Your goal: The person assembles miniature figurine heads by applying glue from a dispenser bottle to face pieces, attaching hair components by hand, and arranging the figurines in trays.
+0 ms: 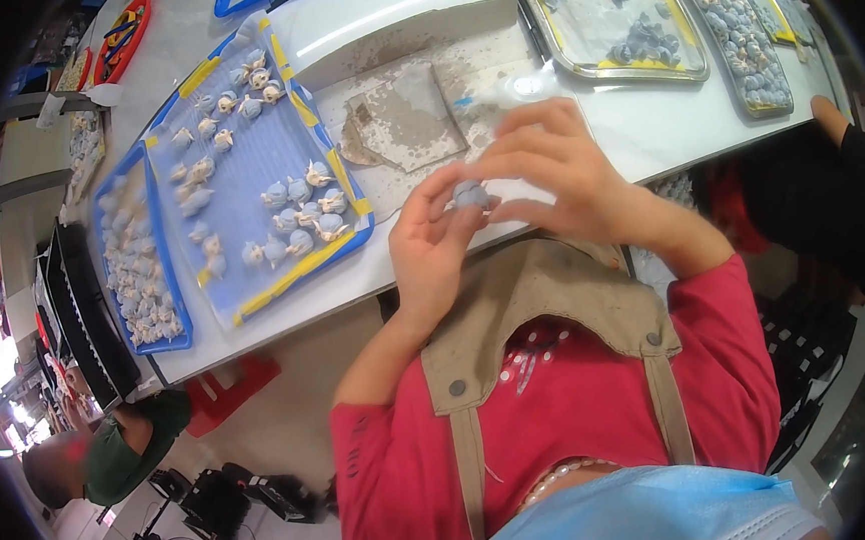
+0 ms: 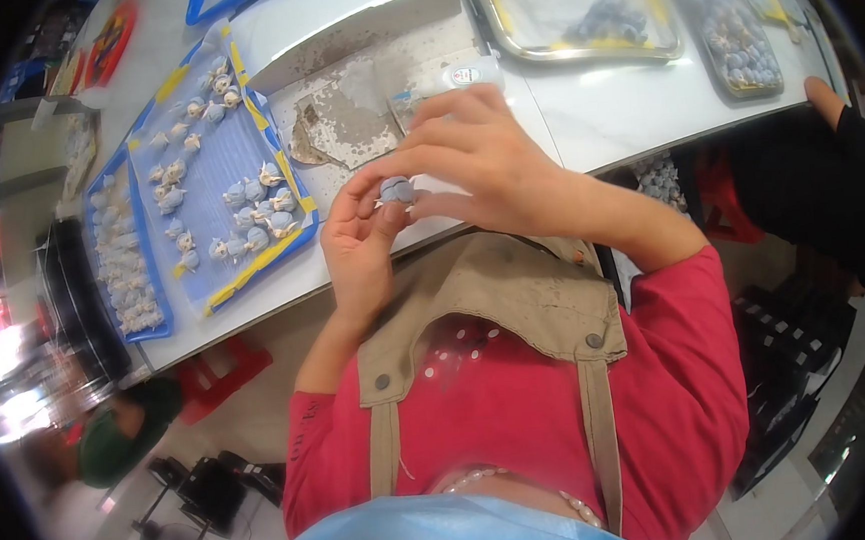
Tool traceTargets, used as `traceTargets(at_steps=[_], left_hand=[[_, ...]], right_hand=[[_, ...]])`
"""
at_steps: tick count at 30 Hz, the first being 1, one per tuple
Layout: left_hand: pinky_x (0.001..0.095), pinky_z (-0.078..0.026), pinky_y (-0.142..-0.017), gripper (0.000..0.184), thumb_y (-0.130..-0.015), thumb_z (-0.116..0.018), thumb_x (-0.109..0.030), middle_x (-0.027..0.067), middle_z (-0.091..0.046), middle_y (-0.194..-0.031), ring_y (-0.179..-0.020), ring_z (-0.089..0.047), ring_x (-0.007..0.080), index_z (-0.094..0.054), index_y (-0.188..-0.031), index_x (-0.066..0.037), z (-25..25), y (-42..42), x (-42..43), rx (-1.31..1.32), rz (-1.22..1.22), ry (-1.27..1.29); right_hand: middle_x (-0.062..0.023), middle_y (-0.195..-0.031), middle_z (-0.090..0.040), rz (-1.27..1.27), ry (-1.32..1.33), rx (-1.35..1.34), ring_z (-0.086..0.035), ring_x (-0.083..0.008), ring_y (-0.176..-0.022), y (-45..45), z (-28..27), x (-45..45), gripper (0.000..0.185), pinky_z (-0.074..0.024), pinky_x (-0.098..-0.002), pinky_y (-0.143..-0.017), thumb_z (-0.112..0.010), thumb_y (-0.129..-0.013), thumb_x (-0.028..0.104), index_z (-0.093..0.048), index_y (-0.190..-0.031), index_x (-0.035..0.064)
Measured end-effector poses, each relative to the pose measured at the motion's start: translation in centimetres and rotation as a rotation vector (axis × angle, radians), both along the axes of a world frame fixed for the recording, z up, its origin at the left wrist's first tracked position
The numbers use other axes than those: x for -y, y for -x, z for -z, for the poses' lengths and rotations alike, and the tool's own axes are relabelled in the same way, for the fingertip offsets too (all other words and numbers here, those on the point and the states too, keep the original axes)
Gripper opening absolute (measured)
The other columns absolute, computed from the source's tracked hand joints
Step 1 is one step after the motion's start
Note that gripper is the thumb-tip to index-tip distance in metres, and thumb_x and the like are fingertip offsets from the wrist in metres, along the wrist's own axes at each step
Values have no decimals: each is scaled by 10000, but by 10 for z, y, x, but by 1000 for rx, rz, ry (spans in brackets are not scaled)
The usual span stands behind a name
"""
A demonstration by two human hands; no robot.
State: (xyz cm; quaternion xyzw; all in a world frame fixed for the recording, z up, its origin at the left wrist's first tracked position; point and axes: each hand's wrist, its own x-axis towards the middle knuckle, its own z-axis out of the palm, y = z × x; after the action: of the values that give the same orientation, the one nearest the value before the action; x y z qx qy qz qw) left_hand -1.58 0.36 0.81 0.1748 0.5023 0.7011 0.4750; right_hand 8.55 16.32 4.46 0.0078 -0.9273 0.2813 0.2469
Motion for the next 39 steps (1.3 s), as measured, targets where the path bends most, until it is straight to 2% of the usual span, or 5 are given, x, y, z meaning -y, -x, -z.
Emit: traceTargets(at_steps=[10,15,24,31,39], left_hand=[[165,-407,-721,343,-886,-549,22,12,-567,-944,-809,-489,22,-508,-1225,42,0,-3,0,-198,0,-23],[254,-492,-822,361,-883,-604,-91,129,-595,-1141,-912,-591,120,-514,-1199,60,-1,-3,4,-325,36,77],[233,-457,-823,366,-854,-588,11,148,-590,-1180,-984,-581,124,-532,-1215,32,-13,-11,-3,-255,128,-172],[259,-461,-858,326,-852,-609,-41,141,-641,-1096,-1013,-608,174,-564,-1167,29,-8,-9,-4,-456,179,-191],[254,-479,-816,242,-848,-608,-56,139,-665,-1019,-948,-635,175,-618,-1082,5,-17,-9,-1,-550,220,-128]], right_hand=[[85,-752,-600,314,-164,-83,-551,-148,-814,-12,12,33,197,-275,-374,-724,-743,-646,157,-658,-823,166],[72,-747,-599,215,-144,-105,-542,-147,-798,-14,18,17,185,-283,-367,-726,-745,-655,148,-659,-820,157],[-89,-1009,-654,-98,871,131,-586,-217,-1007,-18,14,-1,527,-435,-317,-910,-742,-721,188,-565,-1189,25],[-88,-1007,-668,-176,863,174,-616,-141,-858,-24,17,-2,485,-497,-260,-735,-788,-666,184,-636,-1095,14],[-98,-989,-665,-182,833,111,-624,-157,-860,-27,19,1,426,-495,-268,-747,-788,-665,159,-646,-1031,-4]])
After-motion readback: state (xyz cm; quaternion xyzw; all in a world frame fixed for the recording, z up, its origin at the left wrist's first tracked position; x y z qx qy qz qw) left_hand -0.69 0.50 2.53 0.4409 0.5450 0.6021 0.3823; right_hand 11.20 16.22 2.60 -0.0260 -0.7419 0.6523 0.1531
